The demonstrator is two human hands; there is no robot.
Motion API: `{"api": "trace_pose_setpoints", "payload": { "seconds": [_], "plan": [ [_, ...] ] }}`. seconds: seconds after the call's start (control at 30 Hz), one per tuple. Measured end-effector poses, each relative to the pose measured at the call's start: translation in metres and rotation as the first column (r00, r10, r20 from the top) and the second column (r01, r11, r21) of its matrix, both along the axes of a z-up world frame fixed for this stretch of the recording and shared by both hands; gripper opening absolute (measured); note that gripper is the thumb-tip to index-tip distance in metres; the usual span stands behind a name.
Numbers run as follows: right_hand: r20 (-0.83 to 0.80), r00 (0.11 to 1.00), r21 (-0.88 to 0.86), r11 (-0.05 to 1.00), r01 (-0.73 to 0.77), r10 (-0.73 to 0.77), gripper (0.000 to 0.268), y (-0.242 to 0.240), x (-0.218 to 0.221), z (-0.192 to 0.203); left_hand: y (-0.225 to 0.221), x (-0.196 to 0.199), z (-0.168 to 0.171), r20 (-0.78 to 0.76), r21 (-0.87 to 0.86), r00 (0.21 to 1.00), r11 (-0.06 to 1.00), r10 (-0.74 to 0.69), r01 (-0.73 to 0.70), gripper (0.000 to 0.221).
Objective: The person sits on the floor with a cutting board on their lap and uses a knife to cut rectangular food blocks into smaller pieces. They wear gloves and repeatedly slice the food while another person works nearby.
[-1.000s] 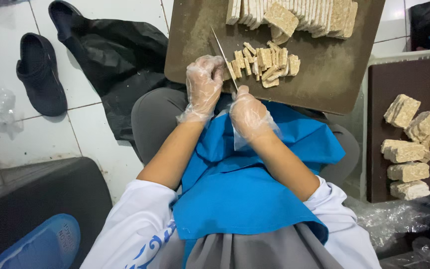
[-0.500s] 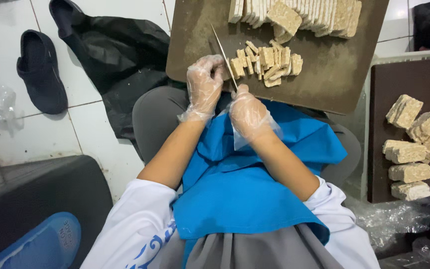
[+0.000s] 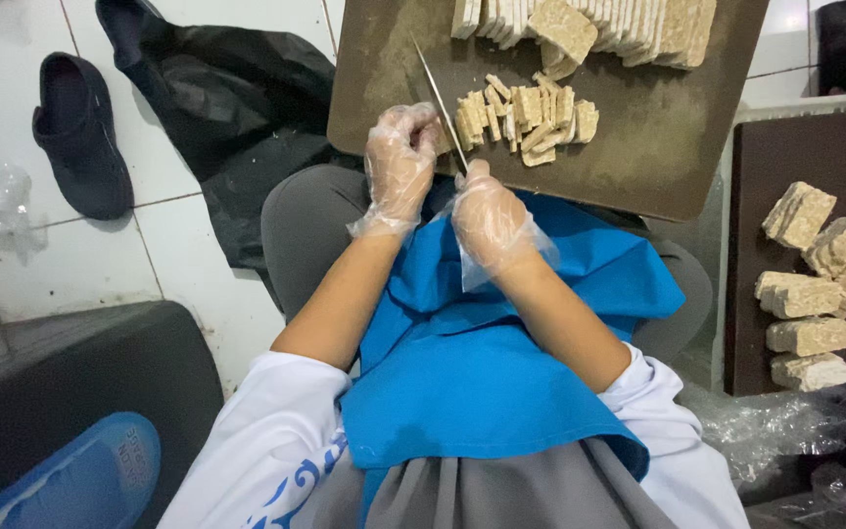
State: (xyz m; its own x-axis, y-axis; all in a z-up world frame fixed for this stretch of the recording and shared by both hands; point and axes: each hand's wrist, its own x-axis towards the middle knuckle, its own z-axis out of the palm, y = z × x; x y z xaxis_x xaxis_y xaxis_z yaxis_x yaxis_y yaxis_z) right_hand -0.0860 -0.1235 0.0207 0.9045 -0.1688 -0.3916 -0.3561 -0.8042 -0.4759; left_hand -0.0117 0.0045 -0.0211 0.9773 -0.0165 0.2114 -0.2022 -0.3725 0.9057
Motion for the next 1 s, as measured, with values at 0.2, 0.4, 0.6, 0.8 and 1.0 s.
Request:
{"api": "trace_pose_setpoints", "payload": {
  "seconds": [0.2, 0.4, 0.6, 0.8, 1.0],
  "plan": [
    [-0.037, 0.999, -0.013, 1.000, -0.009, 0.008, 0.023, 0.003, 0.008, -0.029, 0.003, 0.001, -0.007, 0.091, 0.087, 0.996, 0.996, -0.012, 0.004, 0.012],
    [0.069, 0.993, -0.027, 0.995, -0.093, 0.095, 0.024, -0.006, 0.020, -0.033, 0.000, 0.006, -0.018, 0.003, -0.123, 1.000, 0.992, 0.028, -0.027, 0.014],
    [-0.004, 0.999, -0.041, 0.998, -0.044, 0.044, 0.023, 0.002, 0.001, -0.008, 0.001, 0.001, -0.022, -0.006, -0.037, 0.999, 0.999, 0.034, -0.034, 0.015],
    [-0.031, 0.999, -0.046, 0.998, -0.037, 0.036, 0.027, 0.005, 0.007, -0.037, 0.005, 0.002, -0.025, -0.002, 0.017, 1.000, 1.000, 0.024, -0.024, 0.014],
    [0.147, 0.983, -0.035, 0.994, -0.105, 0.109, 0.022, -0.010, 0.025, -0.046, 0.004, 0.006, -0.020, -0.079, -0.135, 0.996, 0.989, 0.046, -0.057, 0.016]
  ]
}}
